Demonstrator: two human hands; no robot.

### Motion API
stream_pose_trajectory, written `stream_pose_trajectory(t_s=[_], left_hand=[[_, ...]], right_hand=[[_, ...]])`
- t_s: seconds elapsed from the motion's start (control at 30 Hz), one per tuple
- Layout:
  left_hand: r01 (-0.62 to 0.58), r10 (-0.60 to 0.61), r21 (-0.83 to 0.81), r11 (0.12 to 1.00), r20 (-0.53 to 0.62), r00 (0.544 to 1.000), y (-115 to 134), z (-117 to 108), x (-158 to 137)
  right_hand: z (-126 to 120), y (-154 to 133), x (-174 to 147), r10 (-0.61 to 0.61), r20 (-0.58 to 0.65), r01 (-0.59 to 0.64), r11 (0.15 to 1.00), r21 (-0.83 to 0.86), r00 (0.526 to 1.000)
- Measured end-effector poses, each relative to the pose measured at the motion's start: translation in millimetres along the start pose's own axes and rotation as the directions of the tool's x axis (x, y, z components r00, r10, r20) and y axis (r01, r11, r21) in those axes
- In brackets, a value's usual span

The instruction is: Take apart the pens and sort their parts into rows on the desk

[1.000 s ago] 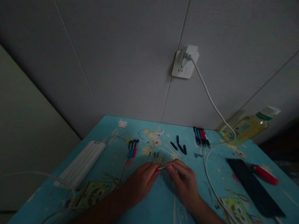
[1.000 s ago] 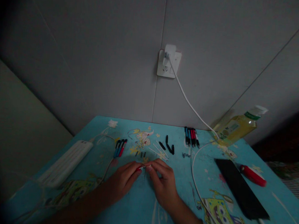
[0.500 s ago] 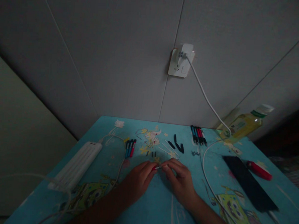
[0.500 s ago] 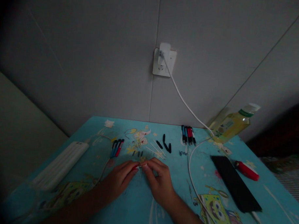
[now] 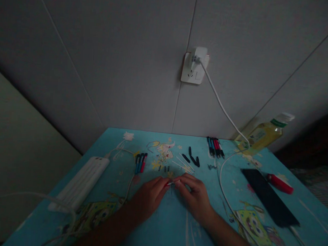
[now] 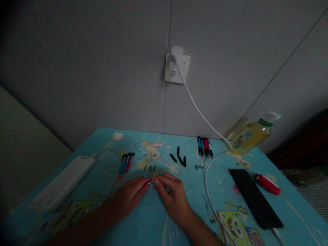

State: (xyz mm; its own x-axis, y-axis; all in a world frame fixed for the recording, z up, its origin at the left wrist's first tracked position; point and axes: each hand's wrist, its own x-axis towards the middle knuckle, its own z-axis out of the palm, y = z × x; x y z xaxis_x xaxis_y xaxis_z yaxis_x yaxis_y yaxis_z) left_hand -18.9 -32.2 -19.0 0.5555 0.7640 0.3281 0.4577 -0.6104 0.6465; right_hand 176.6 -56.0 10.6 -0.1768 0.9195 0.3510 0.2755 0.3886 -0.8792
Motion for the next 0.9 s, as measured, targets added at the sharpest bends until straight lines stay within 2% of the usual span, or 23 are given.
stream_pose_trajectory(t_s=[0.27,0.43,0.67,0.8,0.9], left_hand=[[0.019,-0.014,-0.07,0.997,0.069,0.997,4,-1,-1],[0.036,-0.036,-0.114,0.993,-0.001,0.999,2,0,0],[0.024,-0.027,-0.038,0.999,-0.062,0.998,-3,2,2],[-0.004,0.006,0.019,1.0,-0.096,0.995,2,-5,5],[-0.037,0.037,0.004,0.999,-0.167,0.985,4,-13,7]], right_hand=[[-2,4,5,0.014,-0.003,-0.014,1.0,-0.024,1.0],[-4,6,5,0.028,-0.006,-0.028,0.999,-0.032,1.0],[-3,3,2,0.023,0.01,-0.022,0.997,-0.08,1.0],[-8,1,1,0.039,-0.134,-0.044,0.998,-0.039,0.99],[-17,2,0,0.123,-0.3,-0.111,0.992,0.059,0.946]])
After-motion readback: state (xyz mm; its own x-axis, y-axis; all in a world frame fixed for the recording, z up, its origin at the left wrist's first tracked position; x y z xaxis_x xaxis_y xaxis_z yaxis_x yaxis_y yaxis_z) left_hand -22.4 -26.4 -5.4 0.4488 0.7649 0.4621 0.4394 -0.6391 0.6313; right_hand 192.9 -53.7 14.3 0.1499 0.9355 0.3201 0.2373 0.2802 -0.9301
